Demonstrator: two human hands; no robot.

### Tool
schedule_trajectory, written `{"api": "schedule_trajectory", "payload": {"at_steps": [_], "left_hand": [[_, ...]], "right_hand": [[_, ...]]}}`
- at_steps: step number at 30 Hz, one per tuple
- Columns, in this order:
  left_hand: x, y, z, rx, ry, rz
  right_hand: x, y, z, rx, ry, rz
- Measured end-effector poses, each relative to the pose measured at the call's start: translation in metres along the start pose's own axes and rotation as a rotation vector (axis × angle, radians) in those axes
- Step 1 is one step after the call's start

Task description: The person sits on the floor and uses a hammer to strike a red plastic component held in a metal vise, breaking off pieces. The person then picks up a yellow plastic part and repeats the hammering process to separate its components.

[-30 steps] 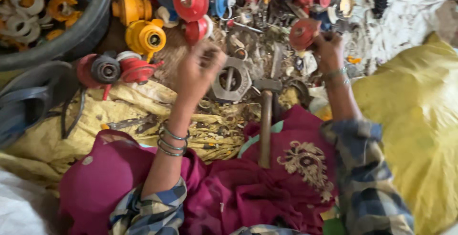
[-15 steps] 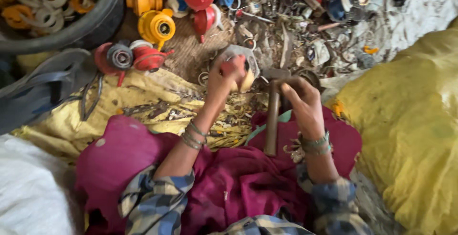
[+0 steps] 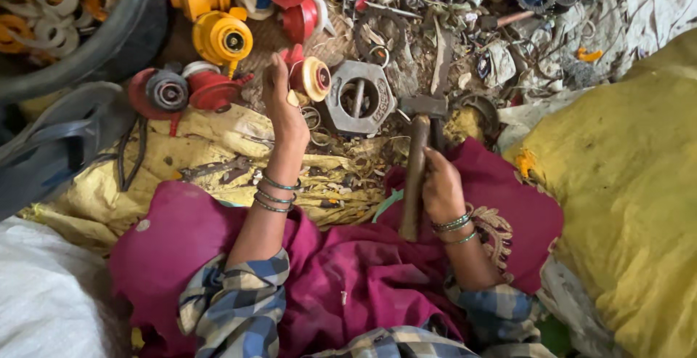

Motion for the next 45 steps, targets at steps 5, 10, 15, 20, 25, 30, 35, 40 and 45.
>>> {"api": "schedule_trajectory", "payload": {"at_steps": [5,10,15,20,25,30,35,40,45], "left_hand": [[-0.014,-0.021,0.002,0.571,-0.127,0.236],[-0.022,-0.024,-0.002,0.577,-0.159,0.239],[-0.015,-0.032,-0.008,0.474,-0.054,-0.007],[-0.014,-0.030,-0.018,0.548,-0.046,0.090],[-0.012,-0.031,-0.022,0.405,-0.054,0.141],[-0.017,-0.037,-0.022,0.435,-0.016,0.170],[-0.018,-0.026,-0.021,0.545,-0.109,0.322],[-0.020,-0.024,-0.013,0.679,-0.025,0.210],[-0.018,-0.020,-0.012,0.702,-0.063,0.259]], "right_hand": [[-0.006,-0.001,0.014,0.016,-0.085,-0.044],[-0.029,-0.016,0.032,0.194,-0.094,0.043],[-0.039,-0.025,0.036,0.133,-0.206,-0.016],[-0.030,-0.010,0.031,0.129,-0.246,0.029],[-0.014,-0.005,0.032,0.426,-0.326,0.134],[-0.045,-0.007,0.038,-0.268,-0.098,-0.104],[-0.112,-0.023,0.085,-0.609,-0.136,-0.447],[-0.170,-0.080,0.119,-0.788,-0.187,-1.021],[-0.169,-0.087,0.130,-0.945,-0.062,-0.997]]}}
Point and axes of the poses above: each hand's wrist, its own x-axis towards the middle knuckle, its own z-axis out of the palm, y = z × x, the point moved 3 cm from there along x, towards the middle knuckle, and after that the axes turned 11 degrees about -x, right-handed, at the moved point
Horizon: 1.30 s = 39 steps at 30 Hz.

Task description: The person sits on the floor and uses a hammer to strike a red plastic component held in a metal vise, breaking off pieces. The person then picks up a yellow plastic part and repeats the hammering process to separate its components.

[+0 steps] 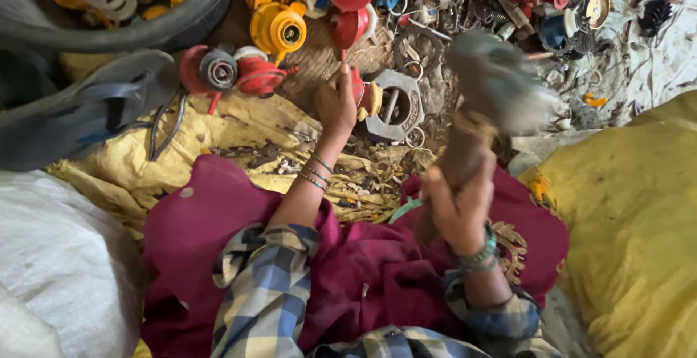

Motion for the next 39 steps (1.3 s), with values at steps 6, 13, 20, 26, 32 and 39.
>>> {"api": "schedule_trajectory", "payload": {"at_steps": [6,13,20,26,32,39], "left_hand": [[0.005,0.008,0.002,0.032,-0.020,-0.069],[-0.001,0.026,0.006,0.125,-0.023,-0.012],[0.007,0.021,0.003,0.205,-0.019,-0.034],[0.011,0.023,0.003,0.163,-0.027,-0.055],[0.008,0.036,0.001,0.263,-0.046,0.003],[0.012,0.037,-0.003,0.322,-0.064,-0.054]], "right_hand": [[0.010,0.055,0.059,-0.332,-0.179,0.147],[-0.010,0.020,-0.012,0.046,-0.066,0.080],[0.005,0.009,0.004,0.112,0.088,-0.091],[0.012,0.082,0.054,-0.118,-0.118,0.133],[-0.001,0.044,-0.004,0.252,-0.076,0.316],[0.007,-0.007,-0.021,0.196,0.174,-0.214]]}}
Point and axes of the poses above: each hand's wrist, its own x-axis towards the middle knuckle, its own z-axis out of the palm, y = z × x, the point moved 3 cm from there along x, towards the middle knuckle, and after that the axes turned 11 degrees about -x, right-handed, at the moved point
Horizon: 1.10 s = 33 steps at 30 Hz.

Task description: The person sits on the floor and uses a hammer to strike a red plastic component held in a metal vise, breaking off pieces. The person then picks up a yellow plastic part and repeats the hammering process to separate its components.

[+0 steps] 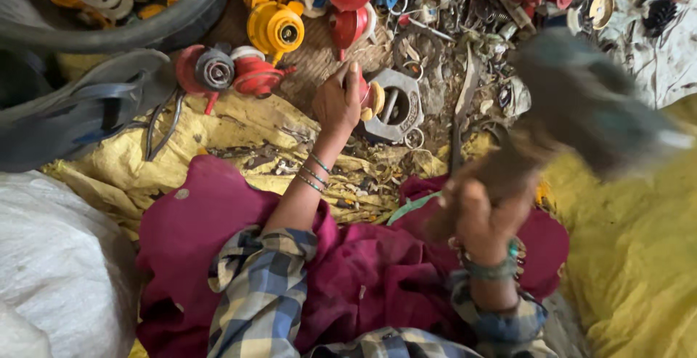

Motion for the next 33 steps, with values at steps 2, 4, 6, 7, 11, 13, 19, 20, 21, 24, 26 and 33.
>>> {"api": "schedule_trajectory", "payload": {"at_steps": [2,4,6,7,11,13,19,20,21,24,26,33], "left_hand": [[0.000,0.001,-0.002,-0.027,0.020,0.035],[0.000,0.003,-0.002,-0.055,0.039,0.106],[-0.001,0.004,-0.001,-0.076,0.036,0.206],[0.003,0.002,0.003,0.007,0.039,0.168],[-0.002,-0.015,0.006,0.060,0.044,0.120],[0.001,-0.023,0.006,-0.050,0.063,0.180],[0.009,-0.043,0.007,-0.118,0.002,0.144],[0.009,-0.043,0.006,-0.113,-0.003,0.154],[0.009,-0.043,0.006,-0.108,-0.006,0.166],[0.008,-0.040,0.006,-0.091,-0.025,0.156],[0.009,-0.037,0.006,-0.066,-0.029,0.189],[0.009,-0.044,0.006,-0.166,-0.067,0.154]], "right_hand": [[-0.002,0.027,0.028,-0.301,-0.078,0.335],[-0.008,0.051,0.061,-0.512,-0.427,0.515],[-0.008,0.049,0.070,-0.445,-0.266,0.180],[-0.011,0.044,0.068,-0.407,-0.187,-0.011],[-0.022,0.043,0.027,-0.077,-0.237,0.441],[-0.019,0.030,-0.002,-0.004,-0.133,0.295],[-0.001,0.013,-0.031,0.165,0.127,-0.146],[0.004,0.018,-0.023,0.067,0.129,-0.042],[0.006,0.025,-0.009,-0.155,0.051,0.147],[0.003,0.047,0.047,-0.464,-0.376,0.453],[-0.008,0.054,0.064,-0.359,-0.441,0.557],[-0.023,0.022,-0.011,0.015,-0.114,0.159]]}}
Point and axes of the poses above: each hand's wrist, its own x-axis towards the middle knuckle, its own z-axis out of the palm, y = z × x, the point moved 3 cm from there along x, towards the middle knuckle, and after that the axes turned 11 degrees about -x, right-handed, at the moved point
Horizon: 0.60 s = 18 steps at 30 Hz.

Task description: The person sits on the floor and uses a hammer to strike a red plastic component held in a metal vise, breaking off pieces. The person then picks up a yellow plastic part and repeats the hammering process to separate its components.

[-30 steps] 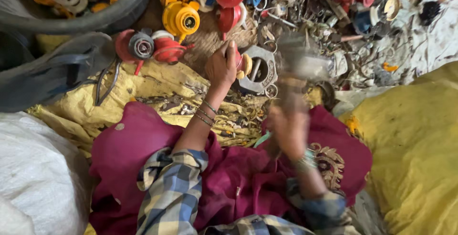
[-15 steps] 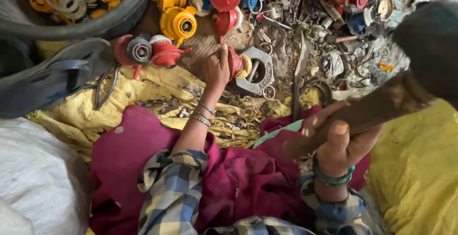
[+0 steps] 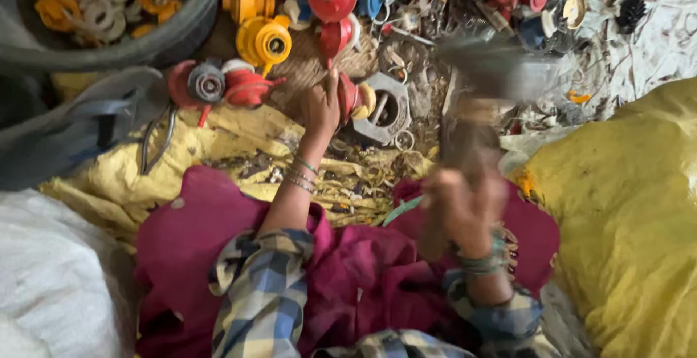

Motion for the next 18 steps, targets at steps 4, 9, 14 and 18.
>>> {"api": "schedule_trajectory", "payload": {"at_steps": [4,9,14,18], "left_hand": [[-0.002,-0.004,0.000,0.002,-0.009,0.015],[-0.005,-0.005,0.002,0.013,-0.005,-0.025],[-0.007,-0.003,0.004,0.075,-0.038,-0.023],[-0.005,-0.005,0.004,0.125,0.005,-0.143]], "right_hand": [[0.016,-0.054,-0.055,0.276,0.218,-0.416],[0.038,-0.039,-0.005,-0.193,0.229,0.058],[0.017,0.025,0.057,-0.354,-0.176,0.302],[-0.004,0.013,0.004,-0.179,-0.045,0.339]]}}
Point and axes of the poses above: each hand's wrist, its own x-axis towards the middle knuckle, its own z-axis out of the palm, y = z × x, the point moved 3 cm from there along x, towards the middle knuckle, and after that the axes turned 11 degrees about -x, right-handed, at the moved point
